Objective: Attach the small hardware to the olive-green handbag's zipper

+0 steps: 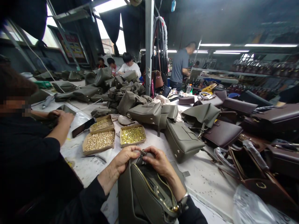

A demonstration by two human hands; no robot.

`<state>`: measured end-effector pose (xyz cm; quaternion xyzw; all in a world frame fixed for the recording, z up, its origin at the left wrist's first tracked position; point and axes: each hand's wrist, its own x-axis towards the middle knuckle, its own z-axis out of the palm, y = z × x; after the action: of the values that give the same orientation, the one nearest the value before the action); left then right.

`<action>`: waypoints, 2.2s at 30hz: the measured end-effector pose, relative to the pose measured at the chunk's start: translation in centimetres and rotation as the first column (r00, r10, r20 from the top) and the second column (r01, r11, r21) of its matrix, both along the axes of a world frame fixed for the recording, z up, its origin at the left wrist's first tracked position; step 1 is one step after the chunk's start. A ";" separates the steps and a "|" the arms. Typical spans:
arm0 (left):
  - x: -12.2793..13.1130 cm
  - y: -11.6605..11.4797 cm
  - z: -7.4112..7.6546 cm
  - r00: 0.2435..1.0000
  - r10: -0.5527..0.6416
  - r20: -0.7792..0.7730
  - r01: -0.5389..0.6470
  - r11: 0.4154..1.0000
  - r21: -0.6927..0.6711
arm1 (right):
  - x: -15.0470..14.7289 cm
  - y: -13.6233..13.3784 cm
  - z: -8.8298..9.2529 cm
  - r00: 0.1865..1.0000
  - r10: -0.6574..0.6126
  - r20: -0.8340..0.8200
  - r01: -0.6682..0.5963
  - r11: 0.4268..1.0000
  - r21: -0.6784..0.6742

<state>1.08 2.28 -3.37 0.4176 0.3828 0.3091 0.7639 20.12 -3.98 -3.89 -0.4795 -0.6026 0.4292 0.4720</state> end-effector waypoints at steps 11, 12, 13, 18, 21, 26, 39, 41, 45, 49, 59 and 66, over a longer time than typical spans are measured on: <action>0.9 -1.3 2.2 0.989 0.078 -0.124 -0.047 0.972 0.232 | 0.7 -0.2 -0.7 0.999 -0.033 -0.026 0.032 0.999 -0.041; 1.0 -1.4 2.5 0.986 0.094 -0.139 -0.052 0.960 0.275 | 0.7 -0.2 -0.7 0.999 -0.037 -0.027 0.036 0.998 -0.050; 1.0 -1.5 2.8 0.981 0.106 -0.163 -0.049 0.945 0.323 | 0.7 -0.2 -0.7 0.999 -0.039 -0.026 0.038 0.998 -0.058; 1.2 -1.2 3.4 0.922 0.135 -0.364 0.089 0.839 0.537 | 0.8 0.2 0.2 1.000 -0.018 0.013 0.019 0.998 -0.053; 1.4 -0.6 2.9 0.924 0.090 -0.372 0.106 0.874 0.474 | 0.9 0.3 0.8 0.999 0.006 0.041 -0.004 0.999 -0.040; 1.5 0.1 2.0 0.944 0.013 -0.329 0.100 0.941 0.322 | 0.8 0.1 0.6 0.997 -0.003 0.071 0.005 1.000 -0.023; 0.7 -1.3 3.2 0.930 0.085 -0.358 0.096 0.883 0.459 | 0.0 0.3 0.4 0.993 -0.067 -0.102 0.059 0.995 -0.077; 0.5 -1.3 3.4 0.930 0.061 -0.363 0.110 0.895 0.433 | -0.1 0.5 0.3 0.987 -0.064 -0.147 0.046 0.991 -0.126; 0.1 -1.0 3.6 0.905 0.037 -0.424 0.177 0.873 0.455 | -0.3 1.1 0.4 0.974 -0.058 -0.217 0.016 0.981 -0.192; 0.1 -0.7 3.3 0.889 0.060 -0.453 0.196 0.845 0.497 | -0.4 1.3 0.8 0.964 -0.069 -0.257 0.010 0.974 -0.224; 0.5 -0.7 2.9 0.867 0.115 -0.485 0.215 0.791 0.573 | -0.5 1.4 0.9 0.981 -0.068 -0.184 0.030 0.979 -0.204; 0.5 -0.4 2.3 0.871 0.116 -0.478 0.186 0.822 0.538 | -0.9 1.1 1.0 0.998 -0.058 -0.028 0.055 0.992 -0.109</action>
<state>1.62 1.86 -1.05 0.6973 0.4459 0.2780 0.4875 19.20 -2.90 -2.87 -0.5146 -0.5570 0.4552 0.4666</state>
